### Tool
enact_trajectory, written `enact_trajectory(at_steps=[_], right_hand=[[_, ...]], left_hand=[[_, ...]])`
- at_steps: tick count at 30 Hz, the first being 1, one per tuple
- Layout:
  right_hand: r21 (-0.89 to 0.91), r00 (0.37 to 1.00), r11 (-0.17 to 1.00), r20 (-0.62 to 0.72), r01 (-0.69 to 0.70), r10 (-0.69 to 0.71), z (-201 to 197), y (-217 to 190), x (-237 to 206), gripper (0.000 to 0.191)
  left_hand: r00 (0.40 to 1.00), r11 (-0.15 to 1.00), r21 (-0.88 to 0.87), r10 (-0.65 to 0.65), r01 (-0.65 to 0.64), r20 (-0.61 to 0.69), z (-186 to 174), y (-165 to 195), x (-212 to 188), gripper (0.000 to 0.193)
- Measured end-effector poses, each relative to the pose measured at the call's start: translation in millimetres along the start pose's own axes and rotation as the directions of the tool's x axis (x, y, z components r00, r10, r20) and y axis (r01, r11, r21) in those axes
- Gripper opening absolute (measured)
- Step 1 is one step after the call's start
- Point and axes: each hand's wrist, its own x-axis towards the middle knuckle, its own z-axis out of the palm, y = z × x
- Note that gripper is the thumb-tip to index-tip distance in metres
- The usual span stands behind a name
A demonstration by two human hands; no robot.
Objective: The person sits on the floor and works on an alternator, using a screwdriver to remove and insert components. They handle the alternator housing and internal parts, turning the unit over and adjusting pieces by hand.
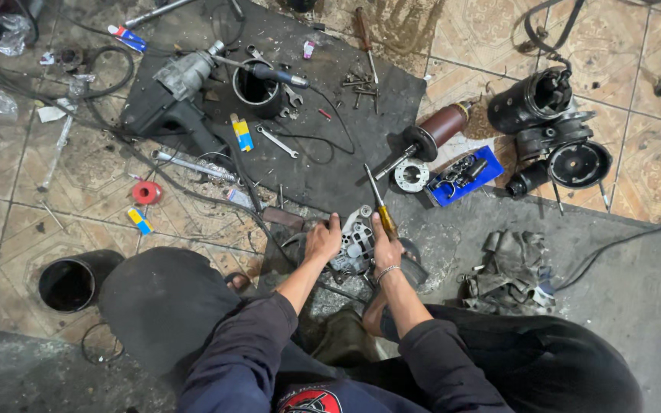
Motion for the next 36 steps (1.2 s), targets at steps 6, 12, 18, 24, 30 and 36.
enact_trajectory(at_steps=[6,12,18,24,30,36], right_hand=[[-0.066,0.998,0.996,-0.007,-0.058,0.058,-3,-7,-4,0.091],[0.076,0.999,0.996,0.038,-0.04,0.037,-1,-5,-4,0.09],[0.127,0.997,0.991,0.06,-0.051,0.044,-2,1,2,0.088],[0.116,0.998,0.993,0.049,-0.032,0.026,-1,-7,-3,0.08],[0.084,0.998,0.995,0.031,0.051,-0.054,-3,-16,-9,0.079],[0.107,0.998,0.993,0.029,0.055,-0.059,-3,-15,-8,0.078]], left_hand=[[1.0,1.0,-0.003,0.008,-0.008,0.015,-4,3,-4,0.078],[0.999,1.0,0.004,0.002,-0.002,0.033,-5,8,-5,0.076],[0.999,1.0,0.002,0.013,-0.013,0.041,-4,7,-4,0.073],[0.998,0.997,-0.059,0.058,-0.057,0.011,-6,8,-6,0.073],[0.997,0.999,-0.035,0.034,-0.031,0.069,-12,10,-10,0.072],[0.998,0.996,0.074,-0.059,0.057,0.033,-10,13,-9,0.085]])
